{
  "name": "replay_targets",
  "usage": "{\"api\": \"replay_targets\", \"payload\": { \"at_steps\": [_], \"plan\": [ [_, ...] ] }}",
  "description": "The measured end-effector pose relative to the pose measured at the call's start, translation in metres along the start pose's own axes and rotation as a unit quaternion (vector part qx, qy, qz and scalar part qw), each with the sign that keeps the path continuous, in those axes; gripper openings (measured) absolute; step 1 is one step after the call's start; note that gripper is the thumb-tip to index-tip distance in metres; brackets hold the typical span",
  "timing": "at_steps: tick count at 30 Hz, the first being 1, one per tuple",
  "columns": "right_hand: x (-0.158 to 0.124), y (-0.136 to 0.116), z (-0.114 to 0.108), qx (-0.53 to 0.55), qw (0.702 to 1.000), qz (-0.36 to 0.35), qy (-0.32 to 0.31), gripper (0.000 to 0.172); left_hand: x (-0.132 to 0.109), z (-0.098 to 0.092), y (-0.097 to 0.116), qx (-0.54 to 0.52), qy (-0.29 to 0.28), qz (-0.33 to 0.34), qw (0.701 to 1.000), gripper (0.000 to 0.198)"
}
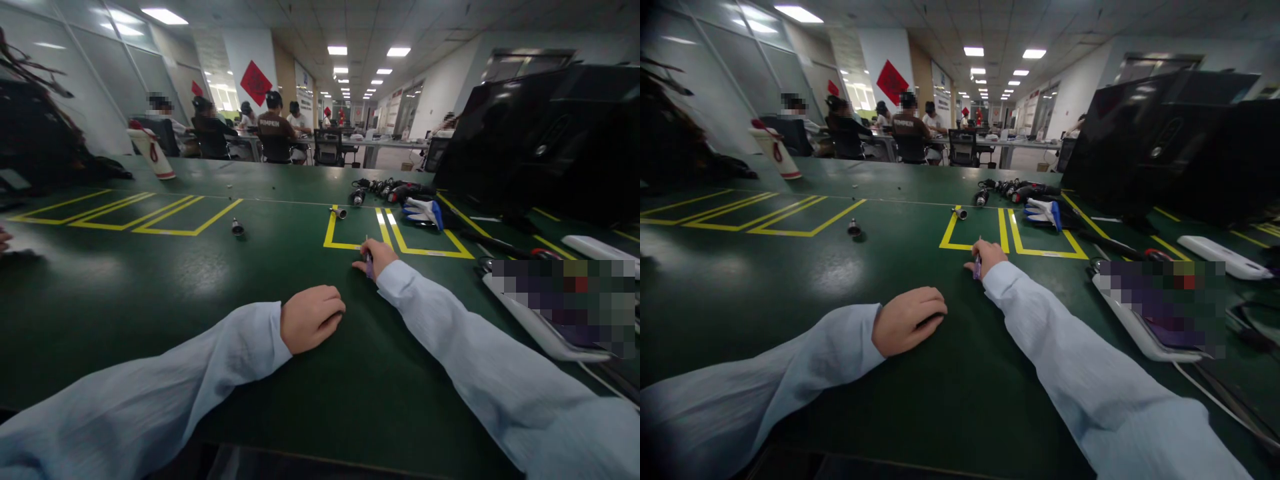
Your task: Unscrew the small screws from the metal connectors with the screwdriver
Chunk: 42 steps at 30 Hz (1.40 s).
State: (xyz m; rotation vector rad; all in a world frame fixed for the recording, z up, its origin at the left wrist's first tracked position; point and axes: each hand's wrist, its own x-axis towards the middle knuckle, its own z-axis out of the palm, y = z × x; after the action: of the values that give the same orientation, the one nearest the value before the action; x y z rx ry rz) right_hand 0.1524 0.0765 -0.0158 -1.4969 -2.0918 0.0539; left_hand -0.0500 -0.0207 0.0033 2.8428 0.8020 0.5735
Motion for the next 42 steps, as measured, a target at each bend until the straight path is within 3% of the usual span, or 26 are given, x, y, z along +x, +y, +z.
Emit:
{"api": "replay_targets", "payload": {
  "at_steps": [6, 9, 16, 22, 27, 30, 35, 42],
  "plan": [
    [-0.056, -0.055, -0.003, 0.073, 0.987, -0.140, -0.022, 0.029, -0.003, -0.007, 0.001, -0.060, 0.063, -0.132, 0.987, 0.008],
    [-0.075, -0.068, -0.008, 0.116, 0.976, -0.180, -0.027, 0.027, -0.004, -0.008, 0.000, -0.139, 0.045, -0.136, 0.980, 0.009],
    [-0.089, -0.069, -0.013, 0.170, 0.976, -0.132, -0.038, 0.024, -0.004, -0.011, 0.000, -0.178, 0.024, -0.083, 0.980, 0.019],
    [-0.092, -0.069, -0.013, 0.212, 0.972, -0.095, -0.034, 0.031, -0.004, -0.014, -0.004, -0.250, 0.015, -0.107, 0.962, 0.027],
    [-0.094, -0.071, -0.018, 0.245, 0.962, -0.113, -0.040, 0.034, -0.005, -0.016, -0.008, -0.274, -0.012, -0.121, 0.954, 0.033],
    [-0.095, -0.071, -0.019, 0.240, 0.962, -0.125, -0.040, 0.034, -0.007, -0.016, -0.004, -0.244, 0.003, -0.108, 0.964, 0.032],
    [-0.096, -0.070, -0.021, 0.262, 0.954, -0.135, -0.049, 0.034, -0.009, -0.013, -0.002, -0.106, 0.048, -0.026, 0.993, 0.025],
    [-0.103, -0.068, -0.021, 0.295, 0.943, -0.151, -0.027, 0.026, -0.014, -0.005, -0.003, 0.018, 0.091, 0.043, 0.995, 0.025]
  ]
}}
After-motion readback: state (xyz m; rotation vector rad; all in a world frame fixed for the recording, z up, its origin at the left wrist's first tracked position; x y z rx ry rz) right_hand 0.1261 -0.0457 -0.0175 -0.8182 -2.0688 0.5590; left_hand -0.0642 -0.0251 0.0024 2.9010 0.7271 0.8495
